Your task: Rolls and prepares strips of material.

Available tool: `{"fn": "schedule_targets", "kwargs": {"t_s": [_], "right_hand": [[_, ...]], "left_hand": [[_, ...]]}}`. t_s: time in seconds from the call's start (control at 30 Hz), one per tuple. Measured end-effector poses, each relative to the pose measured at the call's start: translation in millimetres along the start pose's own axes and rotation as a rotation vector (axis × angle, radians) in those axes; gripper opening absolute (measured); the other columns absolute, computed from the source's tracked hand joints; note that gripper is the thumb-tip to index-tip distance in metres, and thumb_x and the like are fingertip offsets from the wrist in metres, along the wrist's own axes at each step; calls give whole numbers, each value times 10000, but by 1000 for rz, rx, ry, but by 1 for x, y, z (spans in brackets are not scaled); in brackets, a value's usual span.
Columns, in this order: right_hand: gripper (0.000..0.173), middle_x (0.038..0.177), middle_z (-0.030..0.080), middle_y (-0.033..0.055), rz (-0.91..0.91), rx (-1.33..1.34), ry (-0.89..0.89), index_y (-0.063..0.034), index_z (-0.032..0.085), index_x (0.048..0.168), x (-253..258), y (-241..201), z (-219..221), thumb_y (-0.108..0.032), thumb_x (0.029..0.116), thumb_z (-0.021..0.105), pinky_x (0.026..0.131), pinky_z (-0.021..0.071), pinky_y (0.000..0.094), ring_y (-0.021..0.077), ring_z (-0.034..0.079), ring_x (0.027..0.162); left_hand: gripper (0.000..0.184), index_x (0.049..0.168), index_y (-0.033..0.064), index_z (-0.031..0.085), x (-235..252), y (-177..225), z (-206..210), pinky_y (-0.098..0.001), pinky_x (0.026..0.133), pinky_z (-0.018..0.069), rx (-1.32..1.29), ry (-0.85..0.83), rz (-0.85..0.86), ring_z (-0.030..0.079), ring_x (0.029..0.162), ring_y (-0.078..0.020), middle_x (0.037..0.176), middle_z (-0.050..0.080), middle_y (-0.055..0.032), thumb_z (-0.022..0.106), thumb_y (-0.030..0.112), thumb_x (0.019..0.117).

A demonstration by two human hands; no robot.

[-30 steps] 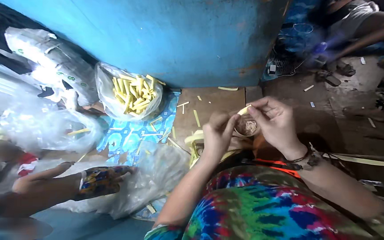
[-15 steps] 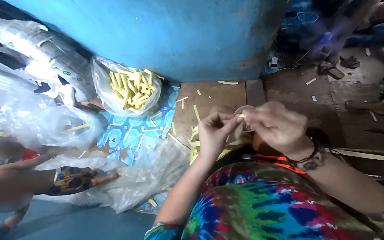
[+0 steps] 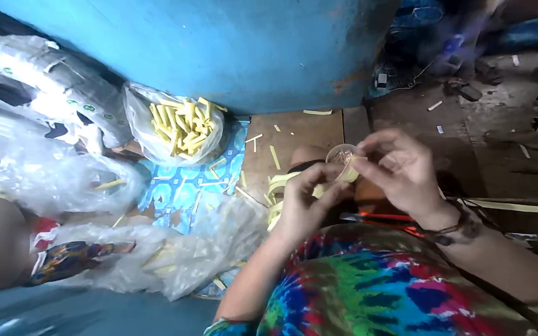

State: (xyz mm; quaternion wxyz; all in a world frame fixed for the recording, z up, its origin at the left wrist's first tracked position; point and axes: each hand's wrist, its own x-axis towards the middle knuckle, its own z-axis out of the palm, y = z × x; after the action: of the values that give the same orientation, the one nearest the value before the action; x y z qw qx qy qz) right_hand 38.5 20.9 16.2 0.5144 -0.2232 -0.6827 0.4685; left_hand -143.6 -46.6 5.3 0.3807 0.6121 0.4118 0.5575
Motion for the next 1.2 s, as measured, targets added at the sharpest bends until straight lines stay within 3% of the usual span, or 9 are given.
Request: {"fn": "schedule_targets", "kwargs": {"t_s": [0.17,0.3,0.47,0.6,0.7,0.83,0.93,1.07,1.2], "right_hand": [[131,787,708,19,410,250,-141,-64,684,901,3,6,-2,-49,995,594,658,638,282,108,703,666],[243,798,736,25,523,254,-230,-69,730,913,3,10,-14,-158,1042,544,702,640,290,120,726,708],[143,832,725,72,675,327,-239,-48,615,1044,4,12,-12,-102,1067,484,660,638,290,149,728,687],[236,876,723,34,620,225,-257,-66,702,1015,0,15,-16,-174,1064,498,698,634,288,128,719,746],[157,828,705,67,676,289,-187,-63,594,1144,0,15,-11,-110,1079,459,604,621,263,132,705,642],[258,864,702,5,619,145,-266,-78,649,1108,-7,13,-8,-231,1076,445,701,615,259,98,702,742],[246,746,668,12,637,198,-195,-93,623,1187,-8,11,-8,-169,1097,406,530,557,195,67,636,571],[397,1126,669,81,60,-430,-210,-15,631,1294,-22,19,-5,-251,976,662,837,580,273,115,659,964],[373,751,705,-9,640,197,-186,-89,642,1257,-22,12,-9,-197,1118,313,548,576,192,45,661,584]], "left_hand": [[127,1013,3,715,1,-3,-4,-251,760,593,237,77,112,664,858,-82,954,680,-37,740,95,928],[330,1247,40,688,3,2,-17,-230,755,593,291,-108,-123,656,877,-80,1068,642,-53,742,88,925],[125,1031,28,721,7,-5,-12,-230,710,591,259,-43,-100,651,829,-88,977,646,-46,740,100,931],[263,1156,13,693,6,-8,-11,-216,713,586,308,-106,-147,634,821,-78,1012,604,-63,758,109,920],[176,1068,0,700,7,-7,-7,-218,745,596,314,-94,-116,643,874,-88,1036,598,-83,748,84,922],[183,1016,-9,680,6,-10,-3,-234,749,609,347,-33,-89,646,895,-102,1072,556,-107,783,59,881],[143,957,-15,709,7,-13,-9,-253,779,614,302,-56,-55,684,888,-95,1042,670,-89,797,51,866],[125,992,9,683,8,-16,-13,-226,632,563,289,-82,-101,633,667,-58,822,683,-32,755,66,908],[169,1031,-10,702,8,-16,-12,-207,670,566,189,-193,-117,648,717,-36,880,709,-32,768,55,891]]}}
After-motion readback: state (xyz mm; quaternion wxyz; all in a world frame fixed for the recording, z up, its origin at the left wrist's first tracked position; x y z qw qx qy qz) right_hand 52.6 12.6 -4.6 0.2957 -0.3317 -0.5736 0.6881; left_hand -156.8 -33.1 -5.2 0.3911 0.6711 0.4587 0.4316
